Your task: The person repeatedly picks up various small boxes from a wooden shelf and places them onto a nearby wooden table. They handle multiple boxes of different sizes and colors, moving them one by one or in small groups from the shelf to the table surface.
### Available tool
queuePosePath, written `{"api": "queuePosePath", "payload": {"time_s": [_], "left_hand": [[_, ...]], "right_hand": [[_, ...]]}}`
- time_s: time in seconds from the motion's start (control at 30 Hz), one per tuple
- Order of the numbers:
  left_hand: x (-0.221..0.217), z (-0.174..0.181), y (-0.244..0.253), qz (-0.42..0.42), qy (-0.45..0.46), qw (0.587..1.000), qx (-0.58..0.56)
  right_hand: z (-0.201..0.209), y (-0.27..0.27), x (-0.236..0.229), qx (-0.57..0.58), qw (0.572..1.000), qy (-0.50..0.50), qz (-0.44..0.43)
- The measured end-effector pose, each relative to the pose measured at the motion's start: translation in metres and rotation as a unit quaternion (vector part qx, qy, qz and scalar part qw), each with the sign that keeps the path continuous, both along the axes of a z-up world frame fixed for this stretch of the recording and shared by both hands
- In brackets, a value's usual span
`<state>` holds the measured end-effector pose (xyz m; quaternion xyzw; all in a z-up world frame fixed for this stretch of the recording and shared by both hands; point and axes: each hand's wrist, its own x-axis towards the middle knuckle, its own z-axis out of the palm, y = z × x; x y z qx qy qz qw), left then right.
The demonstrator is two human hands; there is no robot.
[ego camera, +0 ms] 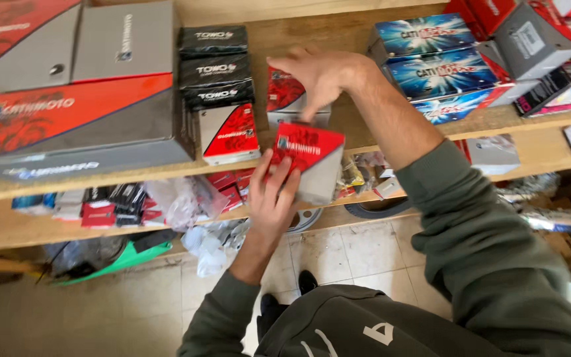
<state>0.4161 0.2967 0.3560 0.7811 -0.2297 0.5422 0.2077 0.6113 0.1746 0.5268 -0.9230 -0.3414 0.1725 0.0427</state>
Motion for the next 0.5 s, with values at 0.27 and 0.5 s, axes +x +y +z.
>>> {"api": "queuePosePath", "payload": {"time_s": [0.27, 0.5], "left_hand": [[-0.136, -0.053, -0.023, -0.079, 0.088, 0.983, -0.14], [-0.212, -0.194, -0.044, -0.217, 0.311, 0.909, -0.173]], "right_hand": [[0.021, -0.034, -0.075, 0.035, 0.998, -0.048, 0.0], [-0.071, -0.17, -0.298, 0.283, 0.954, -0.102, 0.007]]}}
